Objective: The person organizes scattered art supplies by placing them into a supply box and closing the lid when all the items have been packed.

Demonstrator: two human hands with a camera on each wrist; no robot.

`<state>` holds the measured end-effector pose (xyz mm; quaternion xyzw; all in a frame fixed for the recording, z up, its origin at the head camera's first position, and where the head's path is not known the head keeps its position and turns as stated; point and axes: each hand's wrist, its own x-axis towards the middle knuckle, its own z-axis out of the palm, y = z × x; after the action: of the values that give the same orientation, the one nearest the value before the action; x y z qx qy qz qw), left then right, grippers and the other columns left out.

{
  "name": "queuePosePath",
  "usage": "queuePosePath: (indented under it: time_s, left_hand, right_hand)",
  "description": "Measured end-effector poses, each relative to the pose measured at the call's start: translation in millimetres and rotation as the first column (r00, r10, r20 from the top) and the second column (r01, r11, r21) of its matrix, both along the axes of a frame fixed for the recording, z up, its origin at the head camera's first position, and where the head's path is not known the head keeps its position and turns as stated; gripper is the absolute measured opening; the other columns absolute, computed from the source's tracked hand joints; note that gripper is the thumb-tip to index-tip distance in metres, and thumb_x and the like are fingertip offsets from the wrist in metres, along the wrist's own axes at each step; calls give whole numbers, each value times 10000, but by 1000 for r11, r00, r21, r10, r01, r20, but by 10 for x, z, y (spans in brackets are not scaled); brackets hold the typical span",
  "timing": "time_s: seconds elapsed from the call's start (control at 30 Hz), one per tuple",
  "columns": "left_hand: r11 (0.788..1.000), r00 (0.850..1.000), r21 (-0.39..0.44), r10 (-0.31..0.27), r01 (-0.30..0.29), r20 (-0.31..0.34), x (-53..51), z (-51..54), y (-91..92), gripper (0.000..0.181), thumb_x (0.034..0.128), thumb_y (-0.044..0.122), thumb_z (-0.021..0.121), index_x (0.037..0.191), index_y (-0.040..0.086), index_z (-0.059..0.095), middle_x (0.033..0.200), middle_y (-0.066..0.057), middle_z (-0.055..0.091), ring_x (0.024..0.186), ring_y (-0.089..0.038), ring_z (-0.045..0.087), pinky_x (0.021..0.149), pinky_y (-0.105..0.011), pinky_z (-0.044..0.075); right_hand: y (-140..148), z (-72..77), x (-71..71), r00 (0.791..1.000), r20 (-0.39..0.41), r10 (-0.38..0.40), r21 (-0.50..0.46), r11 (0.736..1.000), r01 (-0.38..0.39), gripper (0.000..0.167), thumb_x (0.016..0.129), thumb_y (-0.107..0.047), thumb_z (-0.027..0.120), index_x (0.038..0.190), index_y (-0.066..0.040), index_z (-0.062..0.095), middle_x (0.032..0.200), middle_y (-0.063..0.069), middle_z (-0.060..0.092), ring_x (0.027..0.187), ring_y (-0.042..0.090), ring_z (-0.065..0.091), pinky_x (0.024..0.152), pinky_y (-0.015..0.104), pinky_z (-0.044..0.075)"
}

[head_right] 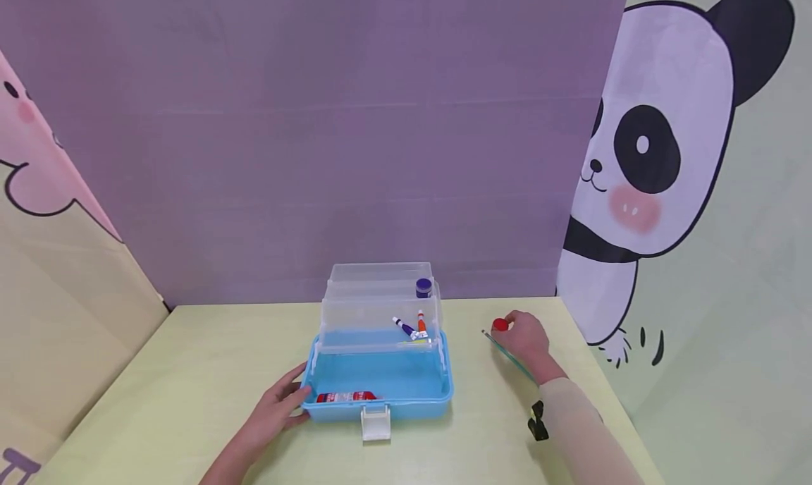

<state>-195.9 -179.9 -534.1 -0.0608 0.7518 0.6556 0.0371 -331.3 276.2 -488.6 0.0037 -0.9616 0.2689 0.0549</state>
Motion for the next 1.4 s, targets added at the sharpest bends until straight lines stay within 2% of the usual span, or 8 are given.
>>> queuePosePath:
  time_s: [0.17,0.43,0.57,0.67,0.8,0.9,1.17,1.4]
  left_hand:
    - [1000,1000,-7,-3,3,12,-5,-9,-7,581,987,251,589,1507,130,360,1284,-238,488,1067,-329,578,803,-463,564]
    - [1000,1000,12,2,-2,-1,-10,-18,1,581,987,238,590,1506,122,358,1270,-226,501,1070,-333,579,802,-467,563]
    - [1000,1000,17,3,-3,-5,-9,-11,5,579,986,240,593,1504,121,363,1265,-230,501,1072,-339,576,802,-465,564]
    - [1000,1000,19,-3,3,-4,-13,-7,6,581,987,248,590,1505,119,360,1267,-237,494,1079,-345,570,805,-464,562]
    - [1000,1000,9,-4,4,4,-23,-12,5,592,981,275,599,1505,131,364,1266,-225,497,1073,-333,572,802,-459,564]
    - [1000,1000,5,-4,4,5,-26,-22,4,592,980,278,600,1504,133,367,1265,-221,499,1065,-323,577,804,-458,565]
    - [1000,1000,-3,2,-2,22,-24,-29,-1,609,973,304,608,1508,152,363,1281,-220,492,1065,-314,578,805,-458,564]
    - [1000,1000,-8,1,0,18,-32,-23,-1,606,971,299,610,1505,148,368,1279,-217,501,1062,-317,582,804,-466,563]
  right_hand:
    - [-110,88,12,999,-32,21,-9,1000,-21,396,826,-329,719,1029,2,639,895,80,638,804,265,552,623,363,472]
    - [-391,309,16,997,-67,33,-21,999,-35,449,798,-315,770,1085,0,628,1023,129,631,858,287,550,678,390,522]
    - [-524,421,39,996,-73,47,-22,999,-49,442,806,-316,773,1099,-17,630,1113,163,623,946,327,562,733,417,547]
    - [-598,487,69,993,-96,68,-14,997,-69,426,811,-310,763,1092,-13,641,1108,165,631,974,339,568,761,446,550]
    - [-679,541,109,987,-132,87,-1,996,-87,401,805,-297,767,1056,-6,652,1032,139,638,905,317,578,706,418,553]
    - [-749,582,142,986,-138,94,8,996,-94,396,805,-288,769,1050,0,651,1037,143,626,894,312,578,695,407,559]
    - [-977,746,234,978,-174,119,21,993,-117,349,798,-275,781,992,-4,673,1090,160,613,994,341,579,776,456,565]
    - [-1123,884,245,961,-214,174,63,984,-164,357,795,-287,778,1015,-22,687,1081,134,616,1002,327,584,755,443,573]
